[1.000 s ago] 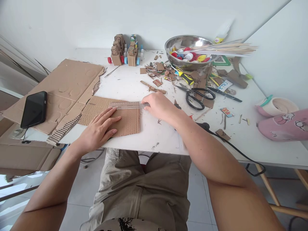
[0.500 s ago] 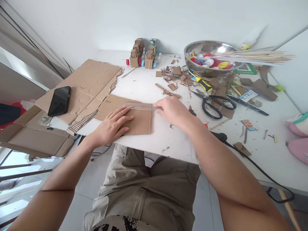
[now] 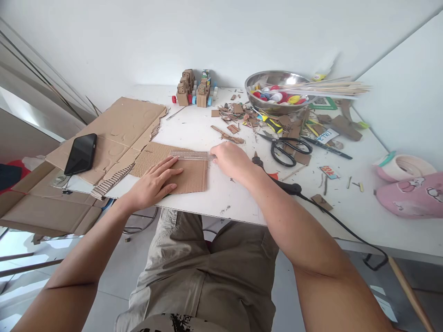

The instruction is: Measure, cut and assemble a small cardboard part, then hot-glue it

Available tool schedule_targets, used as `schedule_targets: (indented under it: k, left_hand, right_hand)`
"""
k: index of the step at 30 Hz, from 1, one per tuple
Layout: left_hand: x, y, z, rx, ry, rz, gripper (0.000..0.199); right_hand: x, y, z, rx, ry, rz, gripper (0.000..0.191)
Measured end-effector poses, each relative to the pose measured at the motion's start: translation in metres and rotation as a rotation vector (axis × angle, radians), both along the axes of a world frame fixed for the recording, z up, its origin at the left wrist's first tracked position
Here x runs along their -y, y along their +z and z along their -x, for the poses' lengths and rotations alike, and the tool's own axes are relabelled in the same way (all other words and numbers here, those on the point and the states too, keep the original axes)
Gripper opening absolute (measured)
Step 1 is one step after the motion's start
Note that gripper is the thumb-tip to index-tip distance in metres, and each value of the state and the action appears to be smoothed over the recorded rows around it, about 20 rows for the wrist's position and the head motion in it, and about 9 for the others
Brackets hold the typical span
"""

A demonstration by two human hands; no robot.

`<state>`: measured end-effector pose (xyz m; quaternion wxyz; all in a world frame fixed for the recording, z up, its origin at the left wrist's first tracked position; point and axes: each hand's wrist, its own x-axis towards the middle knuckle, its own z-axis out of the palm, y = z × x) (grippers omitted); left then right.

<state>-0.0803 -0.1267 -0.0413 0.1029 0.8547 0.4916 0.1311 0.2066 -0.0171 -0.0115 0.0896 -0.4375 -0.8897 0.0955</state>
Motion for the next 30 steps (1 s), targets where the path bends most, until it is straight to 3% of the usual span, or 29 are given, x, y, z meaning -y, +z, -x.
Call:
schedule_targets:
  k: [4,10,14,18,21,24,30]
  left_hand:
    - [-0.001,0.002,0.002,0.021,-0.003,-0.010,0.048]
    - [0.007,0.013,0.000,0.125,0.070,-0.090,0.044]
    - [0.003,0.012,-0.032,0.054,0.119,-0.082,0.044]
    - [-0.020,0.006,-0.079,-0.073,0.162,0.026,0.067]
    - [-0.033,0.008,-0.096,-0.127,0.149,0.098,0.073]
    - [-0.032,0.018,-0.088,-0.147,0.054,0.137,0.065]
    - [-0.008,0.042,-0.041,-0.107,-0.222,0.184,0.067]
  right_hand:
    - [0.007,0.005,0.006,0.030,-0.009,0.008,0.028]
    - [0.011,0.014,0.003,-0.034,-0.055,-0.079,0.057]
    - [0.008,0.020,-0.001,-0.116,-0.121,-0.090,0.061]
    - [0.007,0.019,-0.001,-0.193,-0.124,-0.100,0.060]
    - [0.006,0.015,-0.002,-0.218,-0.078,-0.092,0.059]
    - [0.007,0.010,-0.004,-0.213,-0.007,-0.115,0.059]
    - [0.010,0.007,-0.003,-0.110,0.060,-0.043,0.064]
